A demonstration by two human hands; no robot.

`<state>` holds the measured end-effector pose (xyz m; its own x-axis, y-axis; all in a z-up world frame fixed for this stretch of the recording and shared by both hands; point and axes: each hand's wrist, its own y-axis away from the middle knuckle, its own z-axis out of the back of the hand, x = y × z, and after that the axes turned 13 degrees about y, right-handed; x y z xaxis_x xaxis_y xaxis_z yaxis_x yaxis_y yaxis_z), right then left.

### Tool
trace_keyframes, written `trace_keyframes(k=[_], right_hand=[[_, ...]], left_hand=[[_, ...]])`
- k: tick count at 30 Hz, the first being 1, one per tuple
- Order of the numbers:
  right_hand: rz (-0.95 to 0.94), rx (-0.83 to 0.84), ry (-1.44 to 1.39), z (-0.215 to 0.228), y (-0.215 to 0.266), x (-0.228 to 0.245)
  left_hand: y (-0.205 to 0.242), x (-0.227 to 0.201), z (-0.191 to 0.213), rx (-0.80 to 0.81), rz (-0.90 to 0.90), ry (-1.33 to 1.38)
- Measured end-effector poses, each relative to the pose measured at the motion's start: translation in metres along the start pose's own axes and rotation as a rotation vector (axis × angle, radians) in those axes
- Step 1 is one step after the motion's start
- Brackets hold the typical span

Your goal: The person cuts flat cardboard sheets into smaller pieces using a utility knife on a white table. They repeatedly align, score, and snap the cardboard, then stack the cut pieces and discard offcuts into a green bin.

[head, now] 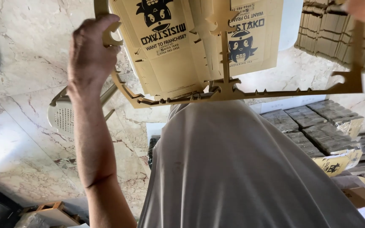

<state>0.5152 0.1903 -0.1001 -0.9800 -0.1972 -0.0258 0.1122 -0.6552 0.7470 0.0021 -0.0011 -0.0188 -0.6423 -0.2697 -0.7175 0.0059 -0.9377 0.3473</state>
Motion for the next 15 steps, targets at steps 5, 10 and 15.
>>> trace_keyframes(k=[5,10,15], right_hand=[[0.003,-0.026,-0.078,-0.025,0.0,0.027],[0.104,-0.068,0.049,-0.069,-0.04,0.015],[0.119,-0.169,0.115,-0.085,-0.062,-0.007]], left_hand=[[-0.048,0.105,-0.11,-0.021,0.161,0.056],[-0.049,0.116,-0.133,-0.001,0.238,-0.035],[-0.051,0.101,-0.123,0.01,0.239,0.012]])
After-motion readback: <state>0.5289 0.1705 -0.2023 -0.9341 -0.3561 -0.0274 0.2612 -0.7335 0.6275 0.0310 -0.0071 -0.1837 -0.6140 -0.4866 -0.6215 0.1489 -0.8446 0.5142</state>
